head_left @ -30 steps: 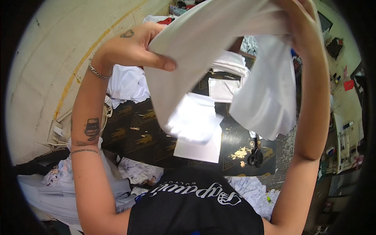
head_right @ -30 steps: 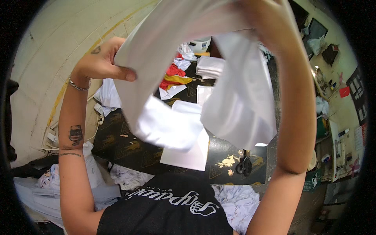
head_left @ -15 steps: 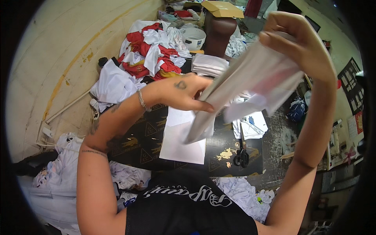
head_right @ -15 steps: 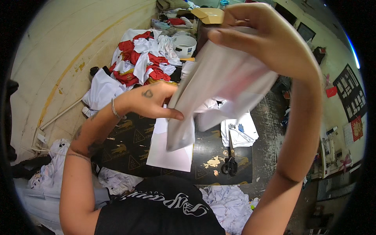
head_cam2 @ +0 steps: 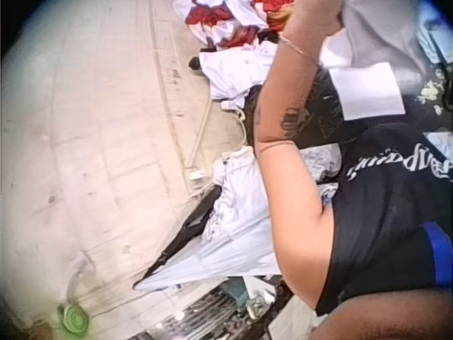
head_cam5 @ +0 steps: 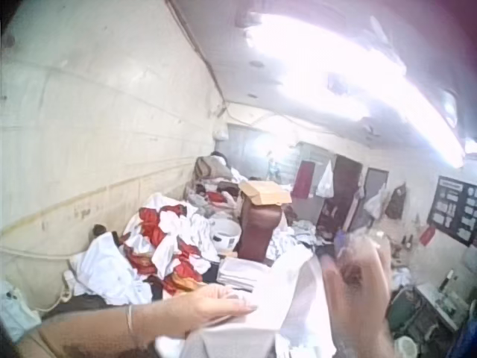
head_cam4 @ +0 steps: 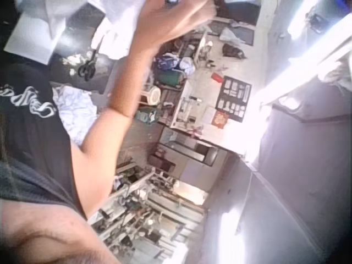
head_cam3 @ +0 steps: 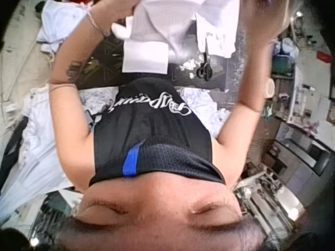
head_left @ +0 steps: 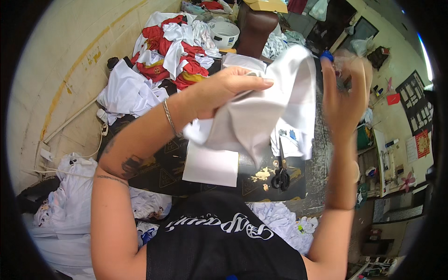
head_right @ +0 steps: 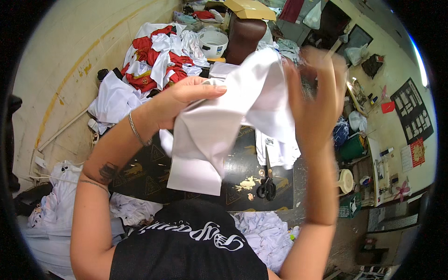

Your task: The person cuts white fabric pieces using shears, then folds and stacks them on a table. The person repeatedly picks up fabric, aligns it, cuts it, and places the cut pieces into a growing stack.

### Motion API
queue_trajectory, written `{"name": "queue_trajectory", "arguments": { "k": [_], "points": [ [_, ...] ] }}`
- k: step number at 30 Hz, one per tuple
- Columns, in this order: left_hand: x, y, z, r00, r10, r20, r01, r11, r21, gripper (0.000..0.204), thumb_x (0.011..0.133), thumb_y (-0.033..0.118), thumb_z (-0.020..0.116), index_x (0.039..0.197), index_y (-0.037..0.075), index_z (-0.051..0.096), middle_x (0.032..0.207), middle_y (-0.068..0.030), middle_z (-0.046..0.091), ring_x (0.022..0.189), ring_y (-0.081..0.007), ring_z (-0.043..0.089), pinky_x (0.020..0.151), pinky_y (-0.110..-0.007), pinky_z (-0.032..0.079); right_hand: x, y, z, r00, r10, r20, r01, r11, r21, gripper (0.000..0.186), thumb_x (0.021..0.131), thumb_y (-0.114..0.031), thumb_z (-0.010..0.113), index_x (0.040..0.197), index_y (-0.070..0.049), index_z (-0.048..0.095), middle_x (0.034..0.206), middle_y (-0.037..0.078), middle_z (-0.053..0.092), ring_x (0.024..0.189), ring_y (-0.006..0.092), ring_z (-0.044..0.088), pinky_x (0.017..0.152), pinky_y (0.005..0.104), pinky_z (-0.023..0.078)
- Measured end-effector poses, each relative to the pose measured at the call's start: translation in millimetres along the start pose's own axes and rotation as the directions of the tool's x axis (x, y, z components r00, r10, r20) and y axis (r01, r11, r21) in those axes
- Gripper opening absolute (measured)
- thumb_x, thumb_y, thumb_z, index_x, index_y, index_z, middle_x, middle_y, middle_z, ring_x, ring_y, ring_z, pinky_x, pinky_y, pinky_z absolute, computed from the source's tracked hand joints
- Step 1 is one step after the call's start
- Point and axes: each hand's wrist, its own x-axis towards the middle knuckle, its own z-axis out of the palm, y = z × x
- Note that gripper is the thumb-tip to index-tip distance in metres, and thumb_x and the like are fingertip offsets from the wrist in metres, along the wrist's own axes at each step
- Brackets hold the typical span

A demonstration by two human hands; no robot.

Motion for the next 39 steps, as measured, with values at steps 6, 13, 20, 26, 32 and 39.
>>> {"name": "queue_trajectory", "arguments": {
  "k": [6, 13, 20, 26, 32, 39],
  "points": [
    [-2, -30, 32, 0.902, 0.407, -0.143, -0.376, 0.905, 0.2, 0.08, 0.095, -0.001, 0.051, 0.165, 0.002, 0.014, 0.15, -0.0165, 0.048, 0.131, -0.0179, 0.055, 0.11, -0.03, 0.043, -157, -96, 35, 0.16, 0.329, 0.931, -0.971, -0.117, 0.208, 0.108, 0.095, -0.088, 0.028, 0.152, 0.001, 0.046, 0.138, 0.024, 0.063, 0.132, 0.0311, 0.059, 0.11, 0.042, 0.046],
    [15, 22, 7, 0.675, 0.696, -0.244, -0.409, 0.629, 0.661, 0.052, 0.1, 0.003, 0.059, 0.152, 0.002, 0.052, 0.112, -0.0077, 0.073, 0.098, -0.0103, 0.067, 0.088, -0.025, 0.055, -56, 20, 27, 0.391, 0.447, 0.804, -0.89, -0.039, 0.455, 0.053, 0.099, -0.037, 0.071, 0.127, 0.008, 0.066, 0.113, 0.014, 0.074, 0.102, 0.0217, 0.074, 0.091, 0.0347, 0.06],
    [10, 130, 0, 0.597, 0.797, -0.087, -0.338, 0.349, 0.874, 0.017, 0.094, 0.01, 0.072, 0.102, -0.004, 0.075, 0.096, -0.0128, 0.078, 0.088, -0.015, 0.071, 0.079, -0.031, 0.056, 78, 74, -8, 0.547, 0.506, 0.667, -0.825, 0.188, 0.533, 0.045, 0.095, -0.035, 0.077, 0.121, 0.0, 0.067, 0.103, 0.007, 0.072, 0.089, 0.0142, 0.071, 0.077, 0.0285, 0.059],
    [-1, 201, 19, 0.682, 0.72, 0.124, -0.261, 0.082, 0.962, 0.019, 0.093, 0.018, 0.069, 0.097, 0.0, 0.064, 0.086, -0.0063, 0.072, 0.079, -0.0128, 0.063, 0.071, -0.031, 0.051, 153, 117, -25, 0.583, 0.509, 0.633, -0.812, 0.33, 0.481, 0.022, 0.099, -0.02, 0.071, 0.115, -0.006, 0.07, 0.099, 0.006, 0.073, 0.085, 0.0171, 0.069, 0.075, 0.0327, 0.058],
    [-5, 241, 26, 0.735, 0.676, 0.054, -0.136, 0.068, 0.988, 0.031, 0.092, 0.02, 0.071, 0.112, -0.002, 0.068, 0.098, -0.015, 0.075, 0.089, -0.02, 0.069, 0.08, -0.034, 0.055, 179, 167, -31, 0.647, 0.288, 0.706, -0.716, 0.548, 0.432, 0.041, 0.098, -0.037, 0.075, 0.126, -0.008, 0.071, 0.109, -0.001, 0.074, 0.097, 0.0077, 0.071, 0.092, 0.0266, 0.059],
    [-15, 272, 42, 0.862, 0.491, 0.126, 0.064, -0.352, 0.934, 0.038, 0.097, 0.028, 0.068, 0.126, 0.004, 0.07, 0.111, -0.0157, 0.077, 0.092, -0.0239, 0.072, 0.086, -0.038, 0.057, 186, 134, -39, 0.725, 0.22, 0.652, -0.441, 0.876, 0.195, 0.033, 0.101, -0.045, 0.069, 0.114, -0.015, 0.072, 0.101, -0.004, 0.071, 0.098, 0.0047, 0.068, 0.091, 0.0255, 0.056]
  ]
}}
